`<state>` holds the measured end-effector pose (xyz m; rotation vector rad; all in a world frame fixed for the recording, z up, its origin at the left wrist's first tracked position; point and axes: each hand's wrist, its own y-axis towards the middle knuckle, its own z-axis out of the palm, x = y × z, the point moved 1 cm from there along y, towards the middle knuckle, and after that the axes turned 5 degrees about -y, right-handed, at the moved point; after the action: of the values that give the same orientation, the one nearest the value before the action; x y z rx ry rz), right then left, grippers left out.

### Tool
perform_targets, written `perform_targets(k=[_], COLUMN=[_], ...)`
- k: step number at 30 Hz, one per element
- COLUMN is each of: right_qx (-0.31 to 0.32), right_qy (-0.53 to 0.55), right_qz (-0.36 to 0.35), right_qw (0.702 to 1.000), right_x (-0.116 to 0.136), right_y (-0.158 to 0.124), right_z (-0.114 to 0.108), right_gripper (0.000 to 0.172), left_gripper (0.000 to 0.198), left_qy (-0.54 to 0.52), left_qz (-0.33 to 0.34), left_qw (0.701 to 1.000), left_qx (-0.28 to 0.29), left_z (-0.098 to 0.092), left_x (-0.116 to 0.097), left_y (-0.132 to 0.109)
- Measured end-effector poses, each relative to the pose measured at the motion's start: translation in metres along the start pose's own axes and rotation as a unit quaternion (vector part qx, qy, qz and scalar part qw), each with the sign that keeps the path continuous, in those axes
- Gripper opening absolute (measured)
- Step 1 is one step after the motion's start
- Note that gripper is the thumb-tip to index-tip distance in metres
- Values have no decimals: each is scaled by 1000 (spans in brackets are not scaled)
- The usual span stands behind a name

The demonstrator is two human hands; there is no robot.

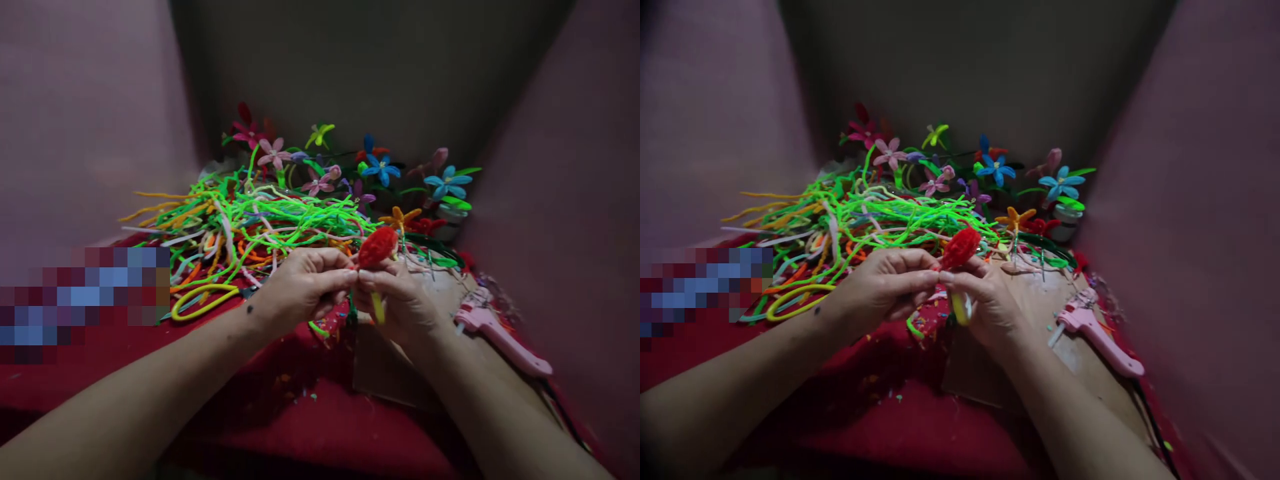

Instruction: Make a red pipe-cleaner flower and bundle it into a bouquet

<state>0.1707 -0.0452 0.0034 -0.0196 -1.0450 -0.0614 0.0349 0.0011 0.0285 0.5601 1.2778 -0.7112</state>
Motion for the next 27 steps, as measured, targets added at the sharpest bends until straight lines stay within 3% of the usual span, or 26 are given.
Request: perform_targets(k=[7,10,13,15,16,19,21,22,24,27], right_qx=[25,2,-31,-51,-63,-81,-81,-81,-81,-62], right_qy=[14,27,39,45,48,45,37,31,20,6], right_qz=[22,13,-24,-42,-49,-47,-42,-39,-39,-38], right_qw=[999,1000,998,997,996,995,995,995,996,997], right_x=[-2,-5,-7,-9,-9,-12,-13,-13,-12,-7], right_y=[3,3,5,6,6,7,7,7,6,2], right_z=[-4,-3,-2,-2,-3,-4,-4,-3,-2,2], right_gripper=[19,14,11,10,10,11,13,14,14,16], left_gripper=[11,13,22,21,19,12,14,15,17,22], left_qy=[-163,-168,-15,154,241,435,492,500,495,438], left_qz=[-86,-97,-36,53,105,257,304,311,295,232], left_qw=[977,972,995,986,965,862,814,806,815,866], left_qx=[107,135,90,35,9,-45,-58,-62,-63,-68], left_z=[-4,-5,-3,-1,0,1,-1,-2,-3,-2], left_x=[13,15,12,10,10,14,17,18,16,8], left_y=[6,8,8,6,5,2,2,2,3,1])
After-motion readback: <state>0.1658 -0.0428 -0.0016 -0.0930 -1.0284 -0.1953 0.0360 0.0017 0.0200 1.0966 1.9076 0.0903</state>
